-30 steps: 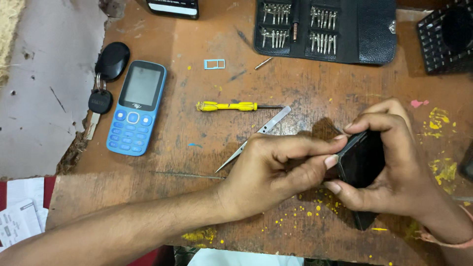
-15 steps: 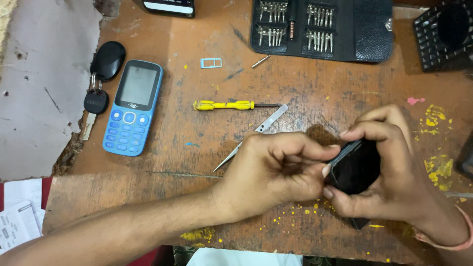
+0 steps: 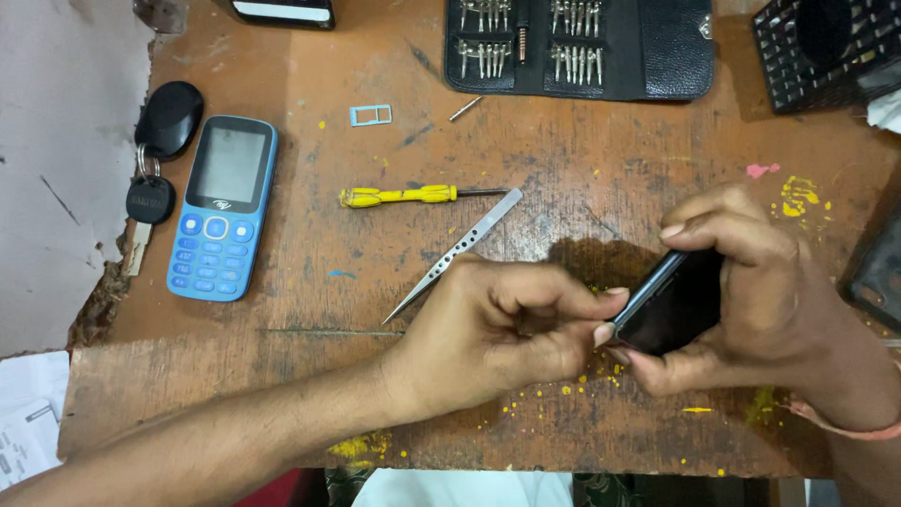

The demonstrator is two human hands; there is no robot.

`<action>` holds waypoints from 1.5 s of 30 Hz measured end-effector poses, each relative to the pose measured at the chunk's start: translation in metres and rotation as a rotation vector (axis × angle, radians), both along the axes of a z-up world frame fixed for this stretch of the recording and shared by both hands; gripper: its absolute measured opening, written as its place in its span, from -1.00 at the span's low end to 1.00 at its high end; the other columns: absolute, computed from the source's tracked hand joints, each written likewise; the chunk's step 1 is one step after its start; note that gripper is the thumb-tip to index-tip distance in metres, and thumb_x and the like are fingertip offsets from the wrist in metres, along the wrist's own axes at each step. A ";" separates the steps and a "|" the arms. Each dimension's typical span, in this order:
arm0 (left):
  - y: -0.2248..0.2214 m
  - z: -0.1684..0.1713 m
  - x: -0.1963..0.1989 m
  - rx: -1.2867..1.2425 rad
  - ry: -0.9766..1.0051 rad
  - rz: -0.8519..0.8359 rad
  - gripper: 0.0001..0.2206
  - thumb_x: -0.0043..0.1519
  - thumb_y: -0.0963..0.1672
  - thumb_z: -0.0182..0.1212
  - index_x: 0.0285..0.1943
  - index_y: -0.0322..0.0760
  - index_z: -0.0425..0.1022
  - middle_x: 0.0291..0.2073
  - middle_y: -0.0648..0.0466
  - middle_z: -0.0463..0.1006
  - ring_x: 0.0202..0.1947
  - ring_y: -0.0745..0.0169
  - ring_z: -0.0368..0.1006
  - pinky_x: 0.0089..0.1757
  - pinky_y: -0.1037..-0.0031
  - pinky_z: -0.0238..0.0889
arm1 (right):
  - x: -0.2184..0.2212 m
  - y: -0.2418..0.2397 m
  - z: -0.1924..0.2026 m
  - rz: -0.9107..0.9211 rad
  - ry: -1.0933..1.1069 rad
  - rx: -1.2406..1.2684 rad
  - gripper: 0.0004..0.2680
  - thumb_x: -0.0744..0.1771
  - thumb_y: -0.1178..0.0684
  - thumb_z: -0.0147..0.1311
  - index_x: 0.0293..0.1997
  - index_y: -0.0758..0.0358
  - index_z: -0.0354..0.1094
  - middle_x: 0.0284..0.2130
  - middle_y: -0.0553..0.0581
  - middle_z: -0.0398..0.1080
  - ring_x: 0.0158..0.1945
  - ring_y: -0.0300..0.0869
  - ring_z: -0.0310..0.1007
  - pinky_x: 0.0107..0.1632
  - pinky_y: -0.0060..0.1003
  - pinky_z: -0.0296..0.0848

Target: The person holds a black smartphone and repeatedly pries its edges with fingers and a metal spudger. They rotate the device, attempt to separate the screen from the frame, and briefly reach for a screwdriver from a nearby basket. The phone remains partially disassembled throughout the clip.

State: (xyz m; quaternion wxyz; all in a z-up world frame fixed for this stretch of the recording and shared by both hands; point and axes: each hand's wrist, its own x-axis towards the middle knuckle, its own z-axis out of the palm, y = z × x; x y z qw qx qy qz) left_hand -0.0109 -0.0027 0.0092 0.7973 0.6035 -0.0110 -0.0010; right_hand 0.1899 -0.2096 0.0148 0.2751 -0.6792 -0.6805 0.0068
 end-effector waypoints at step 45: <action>0.016 0.004 0.012 0.496 -0.360 0.175 -0.67 0.31 -0.26 0.26 0.26 -0.36 0.43 -0.08 -0.07 0.67 -0.14 0.13 0.73 -0.05 0.41 0.57 | -0.017 0.024 0.031 -0.213 -0.530 -0.025 -0.23 0.12 -0.49 0.27 0.11 0.50 0.10 -0.41 0.22 0.43 -0.42 -0.01 0.52 -0.33 -0.16 0.52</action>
